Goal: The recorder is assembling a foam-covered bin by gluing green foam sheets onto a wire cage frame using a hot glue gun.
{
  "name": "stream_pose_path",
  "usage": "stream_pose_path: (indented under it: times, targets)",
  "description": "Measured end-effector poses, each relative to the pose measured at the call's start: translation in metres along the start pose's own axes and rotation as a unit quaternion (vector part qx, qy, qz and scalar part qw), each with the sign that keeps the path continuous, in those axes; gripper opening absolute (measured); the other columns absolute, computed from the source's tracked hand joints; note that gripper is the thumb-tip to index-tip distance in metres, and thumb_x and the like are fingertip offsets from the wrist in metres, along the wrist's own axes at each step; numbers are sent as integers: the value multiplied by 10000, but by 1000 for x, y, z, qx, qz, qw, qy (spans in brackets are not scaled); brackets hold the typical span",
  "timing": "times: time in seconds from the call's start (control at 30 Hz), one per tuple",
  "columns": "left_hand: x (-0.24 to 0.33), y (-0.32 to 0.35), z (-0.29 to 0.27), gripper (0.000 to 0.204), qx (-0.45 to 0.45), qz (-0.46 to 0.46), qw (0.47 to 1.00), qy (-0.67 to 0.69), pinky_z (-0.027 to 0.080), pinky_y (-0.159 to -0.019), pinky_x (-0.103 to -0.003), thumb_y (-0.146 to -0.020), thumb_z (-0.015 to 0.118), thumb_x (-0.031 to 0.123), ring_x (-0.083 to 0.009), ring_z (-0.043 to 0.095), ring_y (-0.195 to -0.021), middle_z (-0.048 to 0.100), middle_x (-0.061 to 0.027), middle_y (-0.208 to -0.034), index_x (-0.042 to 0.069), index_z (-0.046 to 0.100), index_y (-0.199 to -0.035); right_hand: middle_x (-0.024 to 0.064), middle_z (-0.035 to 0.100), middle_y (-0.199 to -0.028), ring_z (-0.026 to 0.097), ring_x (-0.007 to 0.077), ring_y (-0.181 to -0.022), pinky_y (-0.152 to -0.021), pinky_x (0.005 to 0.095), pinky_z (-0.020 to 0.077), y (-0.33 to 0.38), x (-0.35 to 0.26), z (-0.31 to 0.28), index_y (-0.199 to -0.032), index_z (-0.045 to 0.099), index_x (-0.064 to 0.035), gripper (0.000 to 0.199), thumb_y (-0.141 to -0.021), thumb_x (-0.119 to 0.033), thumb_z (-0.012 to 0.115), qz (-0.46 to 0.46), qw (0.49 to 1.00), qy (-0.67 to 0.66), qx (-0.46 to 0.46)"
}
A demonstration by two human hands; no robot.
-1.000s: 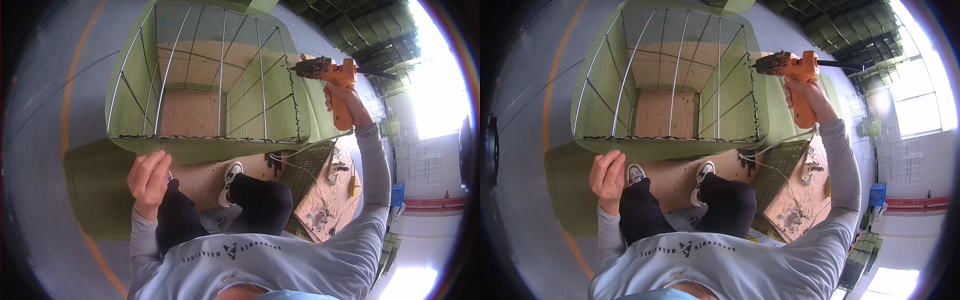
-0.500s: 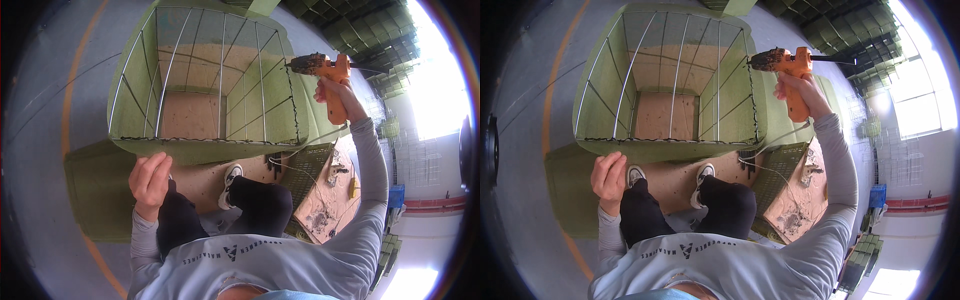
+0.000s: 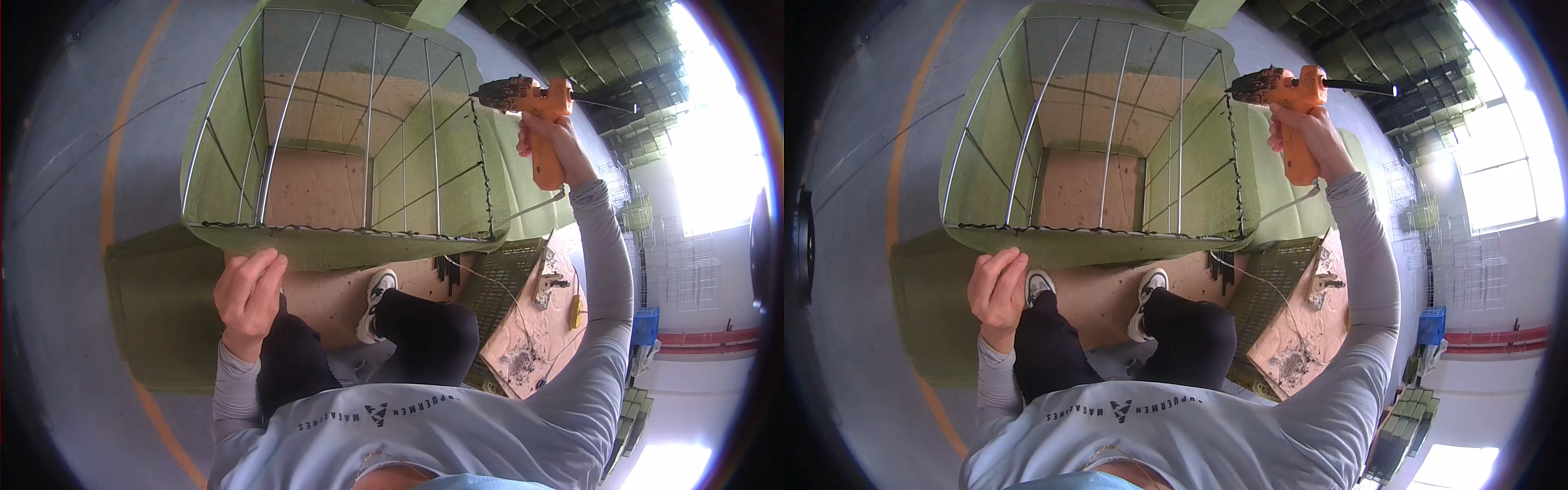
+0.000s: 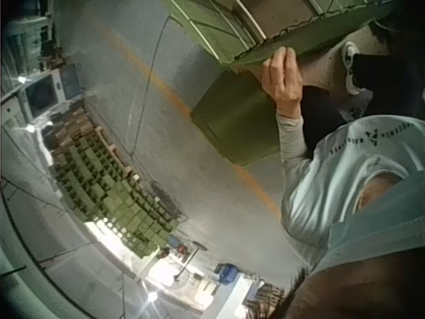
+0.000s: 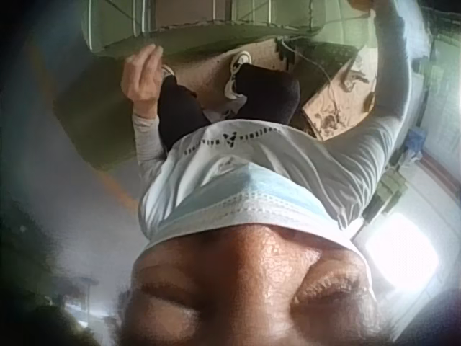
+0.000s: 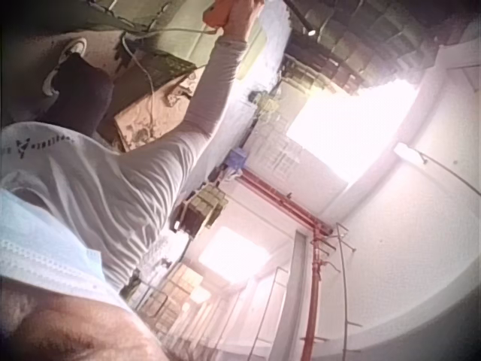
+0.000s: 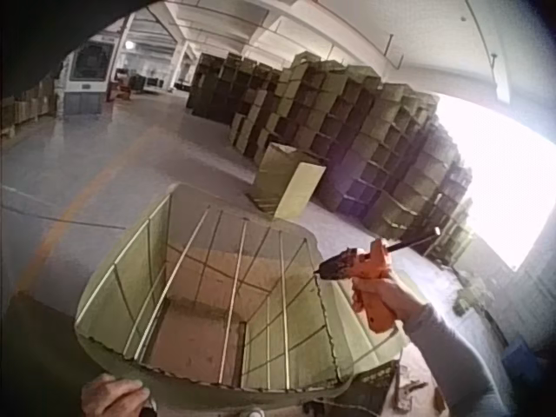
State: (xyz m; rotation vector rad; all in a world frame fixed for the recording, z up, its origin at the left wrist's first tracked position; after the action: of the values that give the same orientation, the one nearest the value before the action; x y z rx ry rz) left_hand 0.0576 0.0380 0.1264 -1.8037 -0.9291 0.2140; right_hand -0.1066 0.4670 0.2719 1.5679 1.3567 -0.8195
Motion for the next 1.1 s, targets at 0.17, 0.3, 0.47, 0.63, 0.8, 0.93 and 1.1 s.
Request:
stream_pose_path:
  times: [0.17,0.3,0.47,0.63,0.8,0.93,1.1]
  targets:
    - [0,1,0,260,3,-3,1000,4,503,-543,-320,-643,722,-141,-247,610,-683,642,-132,-925,-58,690,-887,63,622,-744,629,174,-591,-556,303,526,-2,-7,3,-961,576,-14,227,-929,-224,655,10,1000,6,7]
    - [-1,1,1,264,3,-2,1000,6,502,-542,-319,-644,714,-146,-246,610,-685,642,-130,-927,-57,690,-891,72,609,-708,612,170,-574,-542,298,517,-6,-6,3,-911,575,-4,224,-903,-201,682,11,999,-21,23]
    - [-2,2,1,259,3,-2,1000,6,501,-537,-318,-650,710,-149,-245,610,-684,643,-131,-926,-55,691,-891,56,614,-724,609,165,-568,-540,300,515,-1,-5,-1,-942,577,-18,224,-922,-224,664,16,1000,5,17]
    - [-2,1,1,262,7,6,1000,-3,500,-533,-317,-650,706,-148,-244,611,-685,642,-133,-925,-53,692,-893,55,614,-720,609,166,-563,-539,297,511,6,-7,2,-941,578,-17,219,-924,-219,661,16,1000,0,7]
    - [-2,0,1,270,5,6,1000,-1,503,-536,-316,-636,695,-144,-246,613,-685,642,-134,-923,-56,692,-891,53,609,-714,604,165,-558,-533,298,501,9,-3,-1,-943,577,-18,215,-927,-217,657,10,1000,-4,-1]
    - [-1,4,0,252,-8,-21,1000,8,505,-600,-350,-688,746,-126,-285,632,-749,650,-137,-953,-51,694,-923,54,608,-733,596,163,-553,-526,302,493,15,-1,-4,-956,570,-14,212,-928,-207,653,16,1000,-7,-1]
    - [-1,0,0,255,0,-7,1000,6,514,-581,-334,-659,730,-134,-272,631,-727,647,-138,-928,-58,692,-900,54,598,-670,583,163,-535,-523,295,479,30,-1,2,-878,577,-10,203,-913,-190,664,3,1000,-19,8]
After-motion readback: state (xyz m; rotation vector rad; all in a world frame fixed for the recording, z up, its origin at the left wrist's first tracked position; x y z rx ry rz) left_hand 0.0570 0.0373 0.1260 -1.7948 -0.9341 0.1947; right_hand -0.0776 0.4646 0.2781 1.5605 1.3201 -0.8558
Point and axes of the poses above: each hand's wrist, its own y-axis away from the middle knuckle, its own z-axis out of the palm, x = y × z, the point moved 1 cm from there along -y, towards the middle knuckle
